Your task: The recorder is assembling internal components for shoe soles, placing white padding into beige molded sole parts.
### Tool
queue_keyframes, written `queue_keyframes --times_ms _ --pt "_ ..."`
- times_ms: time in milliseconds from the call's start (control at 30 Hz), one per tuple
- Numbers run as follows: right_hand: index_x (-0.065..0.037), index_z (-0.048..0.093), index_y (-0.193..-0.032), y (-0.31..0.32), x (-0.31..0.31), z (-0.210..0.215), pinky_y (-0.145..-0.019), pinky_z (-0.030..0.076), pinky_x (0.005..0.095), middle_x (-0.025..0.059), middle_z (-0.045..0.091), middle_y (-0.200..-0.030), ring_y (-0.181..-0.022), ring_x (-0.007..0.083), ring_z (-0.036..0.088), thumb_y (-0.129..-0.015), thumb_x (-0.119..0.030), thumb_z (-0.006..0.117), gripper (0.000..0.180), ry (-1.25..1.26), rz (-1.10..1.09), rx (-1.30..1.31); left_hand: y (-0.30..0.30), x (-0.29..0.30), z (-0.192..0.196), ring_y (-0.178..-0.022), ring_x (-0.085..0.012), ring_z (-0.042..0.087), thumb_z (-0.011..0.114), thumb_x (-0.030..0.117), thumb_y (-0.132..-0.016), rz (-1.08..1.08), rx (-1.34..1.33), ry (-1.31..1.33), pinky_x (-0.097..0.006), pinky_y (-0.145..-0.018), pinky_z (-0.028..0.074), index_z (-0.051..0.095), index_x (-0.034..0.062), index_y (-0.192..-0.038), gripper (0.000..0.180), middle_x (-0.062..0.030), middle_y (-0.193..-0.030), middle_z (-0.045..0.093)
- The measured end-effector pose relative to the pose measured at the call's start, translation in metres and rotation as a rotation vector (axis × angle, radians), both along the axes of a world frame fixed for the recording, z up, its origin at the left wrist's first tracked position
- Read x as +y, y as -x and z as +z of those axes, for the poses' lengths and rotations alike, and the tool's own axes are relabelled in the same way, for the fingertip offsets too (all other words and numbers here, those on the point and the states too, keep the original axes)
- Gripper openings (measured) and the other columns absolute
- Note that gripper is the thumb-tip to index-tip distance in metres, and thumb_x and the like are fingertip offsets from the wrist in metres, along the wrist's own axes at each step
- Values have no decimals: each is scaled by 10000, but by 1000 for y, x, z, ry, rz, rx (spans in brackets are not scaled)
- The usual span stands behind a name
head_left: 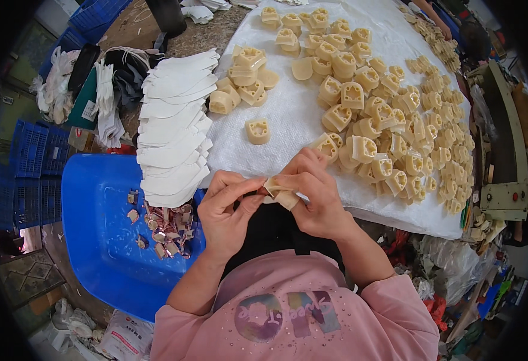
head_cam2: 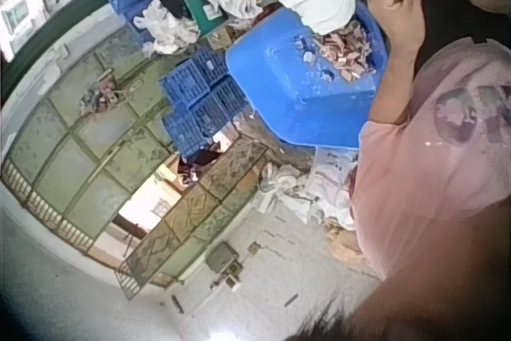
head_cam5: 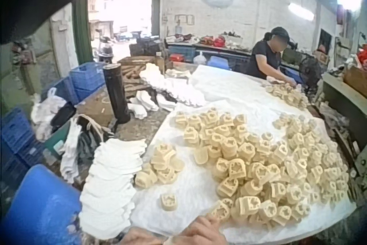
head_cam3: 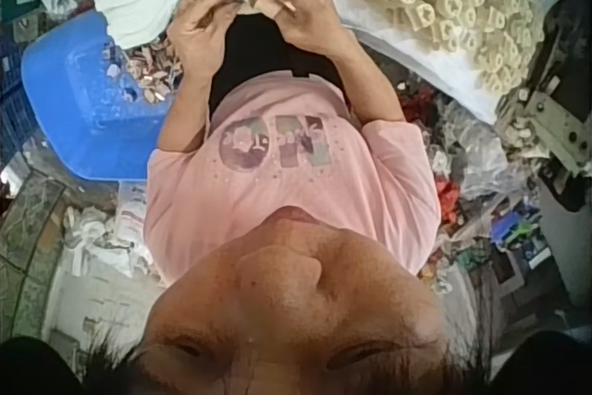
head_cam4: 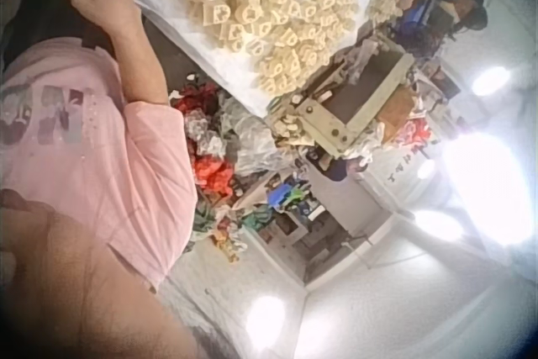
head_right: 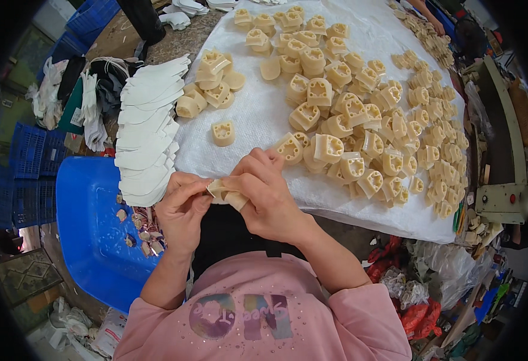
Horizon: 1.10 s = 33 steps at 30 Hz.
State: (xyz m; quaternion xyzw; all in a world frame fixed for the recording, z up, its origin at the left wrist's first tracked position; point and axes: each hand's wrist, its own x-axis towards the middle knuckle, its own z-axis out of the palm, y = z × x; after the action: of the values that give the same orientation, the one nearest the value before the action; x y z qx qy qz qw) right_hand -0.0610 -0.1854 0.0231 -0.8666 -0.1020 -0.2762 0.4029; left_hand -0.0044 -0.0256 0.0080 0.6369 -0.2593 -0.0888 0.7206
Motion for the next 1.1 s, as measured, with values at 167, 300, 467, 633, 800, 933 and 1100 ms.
queue_keyframes --times_ms 167,300,467,633,800,933,1100 --pt "-72 579 -909 5 -2 -3 -756 295 359 48 478 -808 -801 242 453 -652 49 630 288 -151 134 110 -3 -2 1 -674 -189 532 685 33 -779 17 -302 -144 -261 -596 426 643 -6 -871 108 -89 -742 575" --pt "-74 563 -887 6 -3 -2 -753 292 359 48 466 -803 -807 242 446 -658 48 625 267 -124 179 142 -8 -10 7 -550 -236 461 661 19 -778 35 -583 -165 -315 -480 367 593 -27 -768 83 -103 -630 514" --pt "-80 558 -875 7 -1 3 -752 287 358 45 461 -789 -805 238 439 -650 48 631 269 -75 248 209 -10 -10 5 -532 -213 437 672 46 -779 -14 -583 -201 -320 -461 340 543 -2 -686 166 -73 -592 458" --pt "-82 562 -881 8 -3 -4 -777 288 359 38 499 -800 -793 228 470 -641 34 657 283 -144 186 137 -9 -2 9 -563 -180 450 721 142 -773 -177 -253 -178 -283 -489 353 577 7 -725 203 -58 -607 449" --pt "-83 572 -883 5 -5 -5 -796 288 362 26 530 -806 -777 212 499 -637 32 666 288 -162 89 51 -7 8 8 -648 -165 502 732 115 -759 -24 -103 -69 -255 -594 417 652 8 -903 196 -57 -748 572" --pt "-81 584 -879 5 -1 -3 -798 289 362 23 526 -802 -783 202 498 -635 41 656 282 -61 76 58 -3 7 14 -665 -167 523 718 19 -742 62 -362 -165 -263 -596 428 653 -1 -893 166 -62 -776 600" --pt "-78 580 -875 5 0 -1 -799 288 369 27 522 -801 -788 204 495 -626 51 645 288 -28 71 61 -2 5 15 -637 -192 535 699 -68 -694 146 -554 -201 -277 -553 431 657 -20 -875 191 -74 -733 592"
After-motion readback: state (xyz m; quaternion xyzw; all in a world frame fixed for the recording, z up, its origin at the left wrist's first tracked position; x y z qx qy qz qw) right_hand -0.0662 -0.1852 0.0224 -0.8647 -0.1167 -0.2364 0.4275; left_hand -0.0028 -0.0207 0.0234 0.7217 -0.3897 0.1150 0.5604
